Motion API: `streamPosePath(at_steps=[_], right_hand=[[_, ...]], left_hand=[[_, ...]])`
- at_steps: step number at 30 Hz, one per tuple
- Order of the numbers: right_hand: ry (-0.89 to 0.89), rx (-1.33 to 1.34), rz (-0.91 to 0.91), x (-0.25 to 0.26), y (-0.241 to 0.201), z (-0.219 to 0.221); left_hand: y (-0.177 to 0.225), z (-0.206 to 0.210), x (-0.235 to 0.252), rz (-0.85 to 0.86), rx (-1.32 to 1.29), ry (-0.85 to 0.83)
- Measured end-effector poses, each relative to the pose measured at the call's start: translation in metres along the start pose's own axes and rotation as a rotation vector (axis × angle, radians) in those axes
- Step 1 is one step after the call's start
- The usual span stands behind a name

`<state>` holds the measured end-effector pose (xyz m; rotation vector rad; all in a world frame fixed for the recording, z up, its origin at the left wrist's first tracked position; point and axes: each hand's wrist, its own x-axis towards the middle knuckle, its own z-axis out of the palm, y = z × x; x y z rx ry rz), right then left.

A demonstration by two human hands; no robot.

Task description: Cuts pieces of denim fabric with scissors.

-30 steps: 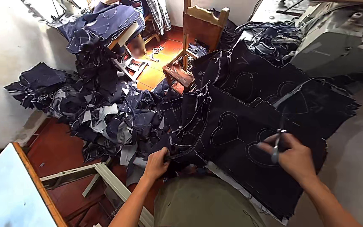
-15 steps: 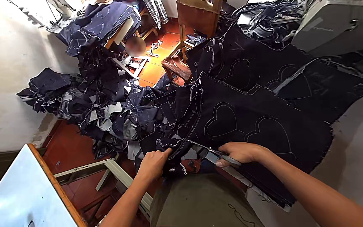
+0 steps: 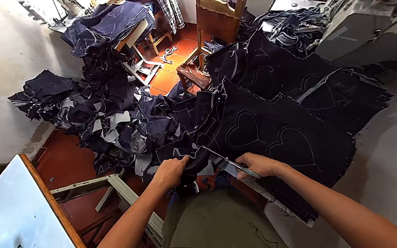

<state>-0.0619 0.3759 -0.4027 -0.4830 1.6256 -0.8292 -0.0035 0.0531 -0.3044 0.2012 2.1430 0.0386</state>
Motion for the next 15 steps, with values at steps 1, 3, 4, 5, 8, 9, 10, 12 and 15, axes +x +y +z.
streamPosePath(at_steps=[1, 3, 4, 5, 8, 9, 10, 12, 15], right_hand=[[-0.006, 0.009, -0.004, -0.003, 0.002, 0.001], [-0.049, -0.022, -0.004, -0.008, 0.002, 0.001], [-0.048, -0.042, 0.005, -0.01, 0.001, 0.002], [-0.016, -0.06, 0.014, -0.012, 0.0, 0.003], [0.098, -0.056, 0.039, -0.01, -0.008, 0.008], [0.124, -0.061, 0.04, -0.009, -0.01, 0.008], [0.146, -0.067, 0.042, -0.008, -0.01, 0.007], [0.181, -0.071, 0.05, -0.009, -0.009, 0.008], [0.15, -0.073, 0.07, -0.014, -0.015, 0.012]], left_hand=[[-0.002, 0.003, 0.001, -0.008, -0.022, 0.001], [-0.005, 0.008, 0.001, -0.012, -0.031, 0.001], [-0.006, 0.009, 0.001, -0.009, -0.017, 0.002], [-0.006, 0.009, 0.001, -0.001, 0.004, 0.005], [-0.004, 0.006, 0.005, 0.044, 0.072, 0.018], [-0.003, 0.004, 0.008, 0.055, 0.088, 0.027], [-0.003, 0.001, 0.01, 0.058, 0.094, 0.034], [-0.006, -0.001, 0.012, 0.058, 0.092, 0.046], [-0.014, 0.0, 0.012, 0.076, 0.094, 0.056]])
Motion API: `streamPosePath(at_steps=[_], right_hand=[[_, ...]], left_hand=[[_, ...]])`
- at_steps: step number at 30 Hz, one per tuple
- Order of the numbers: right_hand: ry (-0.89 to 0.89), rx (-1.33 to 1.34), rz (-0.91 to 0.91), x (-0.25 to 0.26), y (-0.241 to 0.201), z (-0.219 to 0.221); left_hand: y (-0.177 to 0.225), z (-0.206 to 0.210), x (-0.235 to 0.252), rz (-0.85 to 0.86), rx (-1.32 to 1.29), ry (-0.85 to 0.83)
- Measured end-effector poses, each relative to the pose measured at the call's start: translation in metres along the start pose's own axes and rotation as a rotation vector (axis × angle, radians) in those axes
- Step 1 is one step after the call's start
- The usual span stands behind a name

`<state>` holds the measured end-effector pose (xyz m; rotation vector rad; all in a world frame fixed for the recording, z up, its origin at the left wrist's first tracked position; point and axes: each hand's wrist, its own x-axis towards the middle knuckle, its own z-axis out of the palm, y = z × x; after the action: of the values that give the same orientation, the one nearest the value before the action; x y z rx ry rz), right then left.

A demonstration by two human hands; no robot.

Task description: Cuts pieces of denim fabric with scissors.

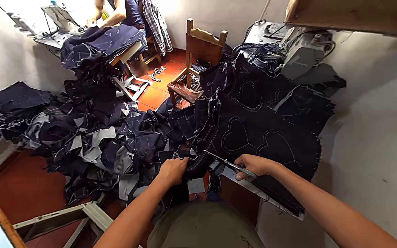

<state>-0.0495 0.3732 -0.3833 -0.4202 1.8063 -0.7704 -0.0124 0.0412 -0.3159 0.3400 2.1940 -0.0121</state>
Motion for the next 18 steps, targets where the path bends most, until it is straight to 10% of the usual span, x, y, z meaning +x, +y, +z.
streamPosePath(at_steps=[8, 15, 18], right_hand=[[0.165, 0.067, -0.011, -0.003, -0.02, 0.007], [0.497, 0.396, -0.387, -0.027, -0.019, 0.086], [0.759, 0.534, -0.347, 0.01, -0.018, 0.138]], left_hand=[[-0.019, 0.014, -0.007, 0.103, -0.099, 0.093], [-0.092, 0.095, -0.044, 0.602, -1.431, 0.296], [-0.086, 0.07, -0.093, 0.85, -1.541, 0.263]])
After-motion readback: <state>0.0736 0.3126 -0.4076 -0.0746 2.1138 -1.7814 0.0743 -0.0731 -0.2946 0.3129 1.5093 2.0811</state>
